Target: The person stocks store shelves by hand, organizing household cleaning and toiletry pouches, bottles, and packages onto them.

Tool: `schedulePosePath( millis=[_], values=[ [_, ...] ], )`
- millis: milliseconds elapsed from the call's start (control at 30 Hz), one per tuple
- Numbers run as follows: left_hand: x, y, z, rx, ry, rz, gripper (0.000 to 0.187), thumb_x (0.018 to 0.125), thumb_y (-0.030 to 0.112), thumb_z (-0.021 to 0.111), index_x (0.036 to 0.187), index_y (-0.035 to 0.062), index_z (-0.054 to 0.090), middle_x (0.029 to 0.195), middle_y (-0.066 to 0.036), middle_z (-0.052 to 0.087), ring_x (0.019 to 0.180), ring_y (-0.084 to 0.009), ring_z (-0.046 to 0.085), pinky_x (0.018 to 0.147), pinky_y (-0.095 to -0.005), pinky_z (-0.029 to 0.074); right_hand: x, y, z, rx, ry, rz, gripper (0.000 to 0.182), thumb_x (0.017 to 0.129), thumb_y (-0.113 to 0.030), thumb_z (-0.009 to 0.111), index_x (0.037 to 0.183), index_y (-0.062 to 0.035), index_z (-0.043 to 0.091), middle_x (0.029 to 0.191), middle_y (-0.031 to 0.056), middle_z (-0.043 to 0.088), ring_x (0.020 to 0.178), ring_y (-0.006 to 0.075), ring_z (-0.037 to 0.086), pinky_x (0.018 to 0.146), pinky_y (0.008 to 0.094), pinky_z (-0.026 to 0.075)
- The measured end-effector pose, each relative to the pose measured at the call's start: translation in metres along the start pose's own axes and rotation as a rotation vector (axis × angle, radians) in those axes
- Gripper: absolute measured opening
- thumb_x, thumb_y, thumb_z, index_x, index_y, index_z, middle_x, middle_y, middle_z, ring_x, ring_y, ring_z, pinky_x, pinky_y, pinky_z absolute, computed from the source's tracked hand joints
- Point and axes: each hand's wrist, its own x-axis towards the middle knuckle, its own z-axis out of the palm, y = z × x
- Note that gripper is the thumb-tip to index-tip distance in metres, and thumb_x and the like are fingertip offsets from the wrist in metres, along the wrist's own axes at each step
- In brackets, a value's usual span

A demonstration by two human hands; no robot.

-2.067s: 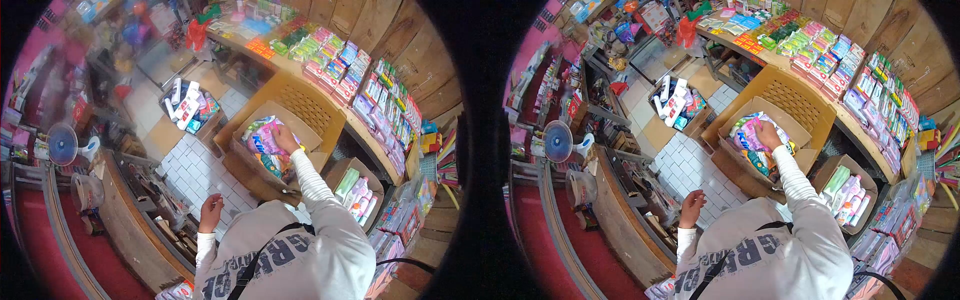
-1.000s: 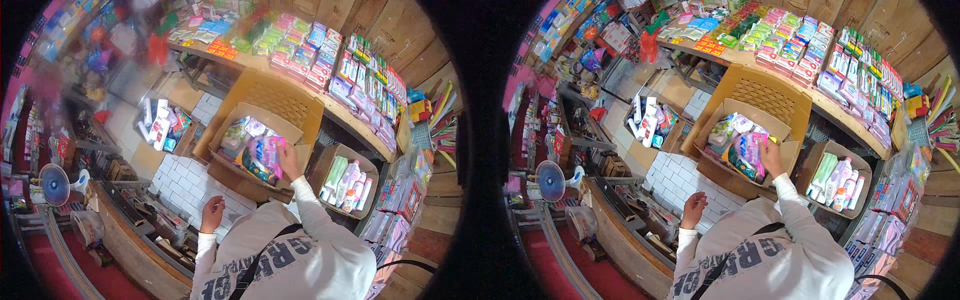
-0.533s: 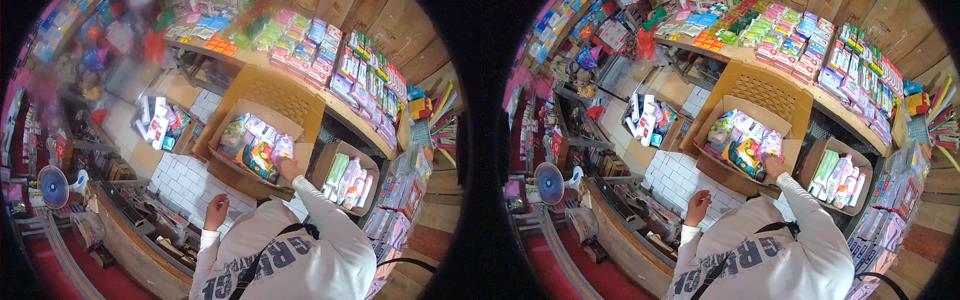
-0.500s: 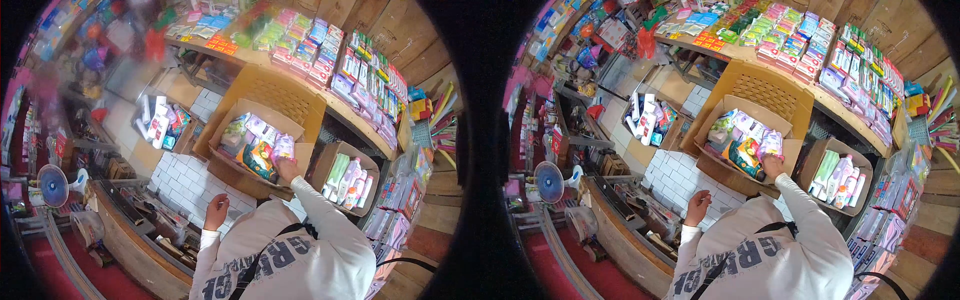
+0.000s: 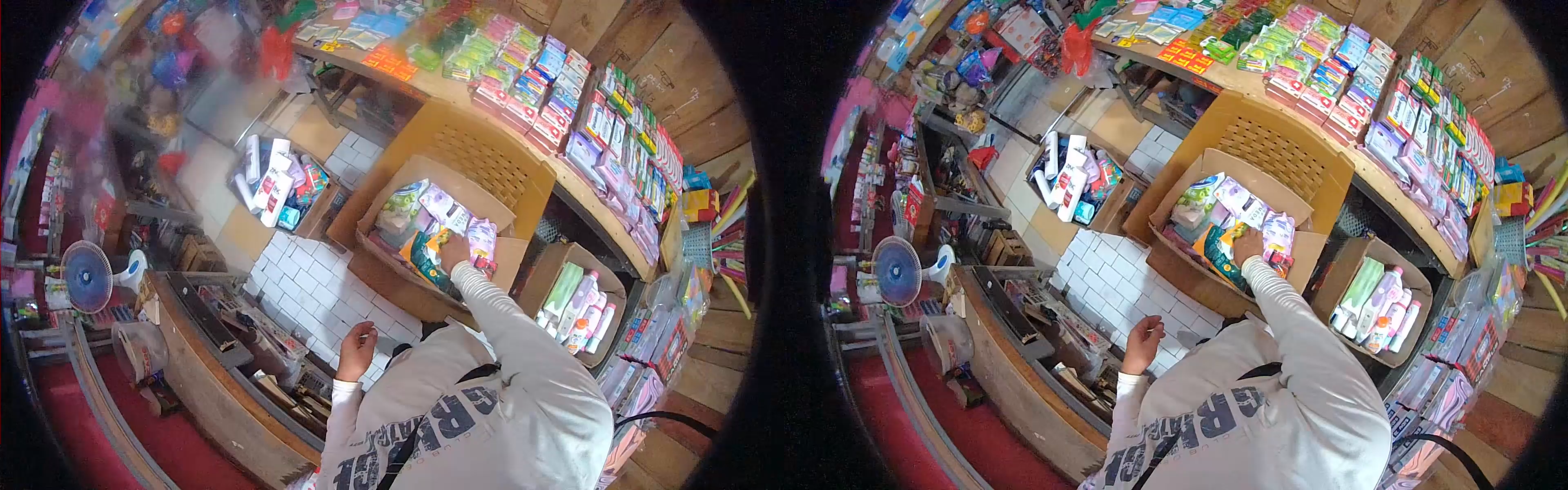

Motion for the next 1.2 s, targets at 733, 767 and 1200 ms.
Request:
schedulePosePath(
  millis=[733, 767, 1200],
  values=[
    [0.018, 0.028, 0.010, 0.056, -0.051, 0.046, 0.030, 0.095, 0.013, 0.060, 0.120, -0.0034, 0.059, 0.099, -0.008, 0.065, 0.084, -0.0145, 0.062, 0.075, -0.0283, 0.051, -0.066, 0.155, -0.134, 0.830, 0.375, -0.190, 0.018, 0.081, -0.016, 0.068, 0.079, 0.0012, 0.063, 0.117, 0.0164, 0.066, 0.085, 0.0309, 0.066, 0.073, 0.0383, 0.051],
    [0.017, 0.028, 0.010, 0.053, -0.051, 0.039, 0.030, 0.095, 0.013, 0.059, 0.120, -0.0034, 0.058, 0.099, -0.008, 0.065, 0.084, -0.0144, 0.062, 0.075, -0.0282, 0.051, -0.066, 0.148, -0.117, 0.744, 0.421, -0.250, 0.016, 0.079, -0.016, 0.068, 0.080, 0.0001, 0.064, 0.116, 0.0167, 0.065, 0.088, 0.0345, 0.066, 0.075, 0.0412, 0.052],
    [0.005, -0.014, -0.001, 0.064, 0.030, -0.029, 0.031, 0.096, 0.015, 0.060, 0.121, -0.0031, 0.058, 0.101, -0.008, 0.065, 0.084, -0.0140, 0.062, 0.075, -0.0270, 0.049, -0.028, 0.075, -0.041, 0.505, -0.138, 0.026, 0.034, 0.076, -0.028, 0.067, 0.096, -0.0009, 0.066, 0.092, 0.0245, 0.067, 0.089, 0.0384, 0.067, 0.079, 0.0485, 0.052]
  ],
)
